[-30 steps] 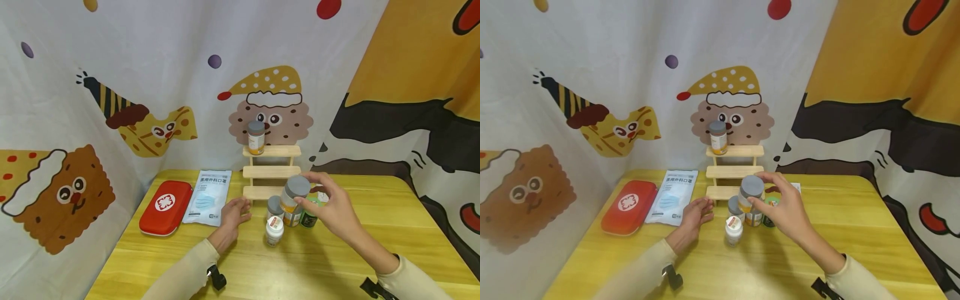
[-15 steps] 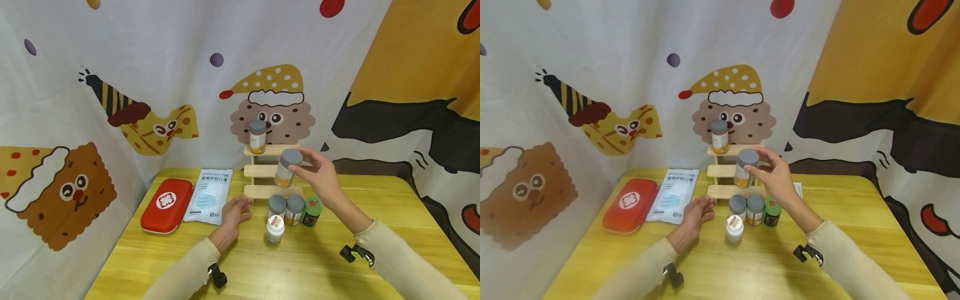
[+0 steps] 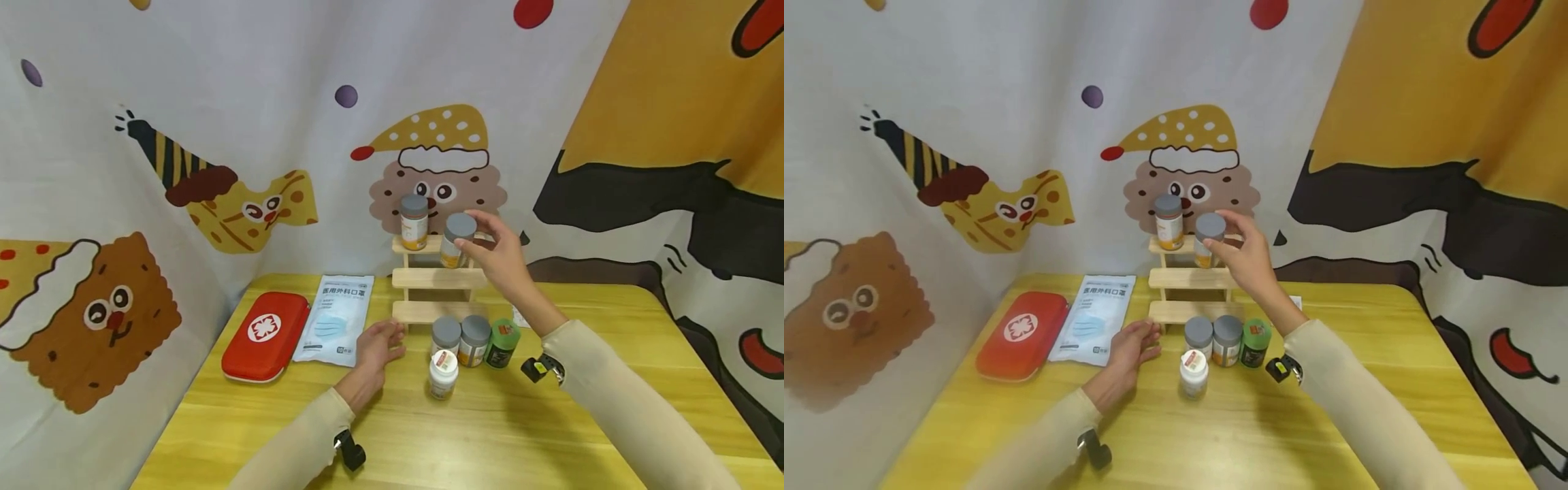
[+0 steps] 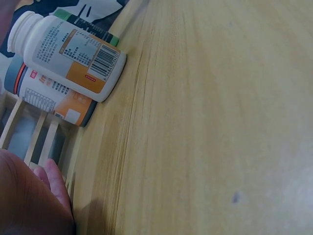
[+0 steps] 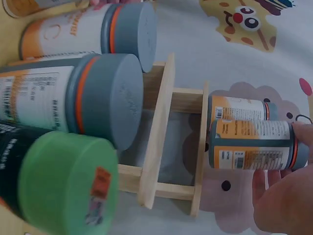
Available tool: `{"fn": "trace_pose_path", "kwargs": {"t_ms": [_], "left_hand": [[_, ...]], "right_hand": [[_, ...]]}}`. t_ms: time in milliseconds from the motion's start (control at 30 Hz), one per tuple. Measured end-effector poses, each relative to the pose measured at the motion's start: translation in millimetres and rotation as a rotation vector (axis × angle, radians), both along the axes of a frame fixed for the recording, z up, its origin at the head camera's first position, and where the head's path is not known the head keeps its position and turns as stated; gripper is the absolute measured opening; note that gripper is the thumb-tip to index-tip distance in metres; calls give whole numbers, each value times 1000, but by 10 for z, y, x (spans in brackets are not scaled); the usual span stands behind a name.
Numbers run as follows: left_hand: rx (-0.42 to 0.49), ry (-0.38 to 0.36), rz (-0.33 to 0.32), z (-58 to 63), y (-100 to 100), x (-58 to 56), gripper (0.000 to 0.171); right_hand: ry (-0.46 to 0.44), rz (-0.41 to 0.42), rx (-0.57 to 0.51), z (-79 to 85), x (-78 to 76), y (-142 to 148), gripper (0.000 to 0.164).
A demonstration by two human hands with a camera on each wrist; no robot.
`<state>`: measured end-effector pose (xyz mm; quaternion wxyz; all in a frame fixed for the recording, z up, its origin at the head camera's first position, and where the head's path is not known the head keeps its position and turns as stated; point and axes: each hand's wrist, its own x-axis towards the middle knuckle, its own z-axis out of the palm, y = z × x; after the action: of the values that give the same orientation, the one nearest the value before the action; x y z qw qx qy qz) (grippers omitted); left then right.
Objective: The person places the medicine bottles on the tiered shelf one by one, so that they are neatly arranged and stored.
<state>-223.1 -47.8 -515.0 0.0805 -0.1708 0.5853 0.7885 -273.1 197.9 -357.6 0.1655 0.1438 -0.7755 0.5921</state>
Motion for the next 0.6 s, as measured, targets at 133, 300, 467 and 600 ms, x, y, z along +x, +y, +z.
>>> {"fn": "trace_pose_path", "kwargs": {"t_ms": [133,300,467,600], "left_hand": [[-3,4,0,6,-26,3,24],[-8,13,-8,23,-22,15,28],[-20,1,-5,24,-14,37,30],[-20,12,-3,21,-9,33,32]], "right_hand": [[20,-37,-6,29,-88,-95,52],[15,-92,-40,54,-185,-165,53],[11,-122,-108,4,-264,-214,56],[7,-139,-121,-23,-332,-229,55]]}}
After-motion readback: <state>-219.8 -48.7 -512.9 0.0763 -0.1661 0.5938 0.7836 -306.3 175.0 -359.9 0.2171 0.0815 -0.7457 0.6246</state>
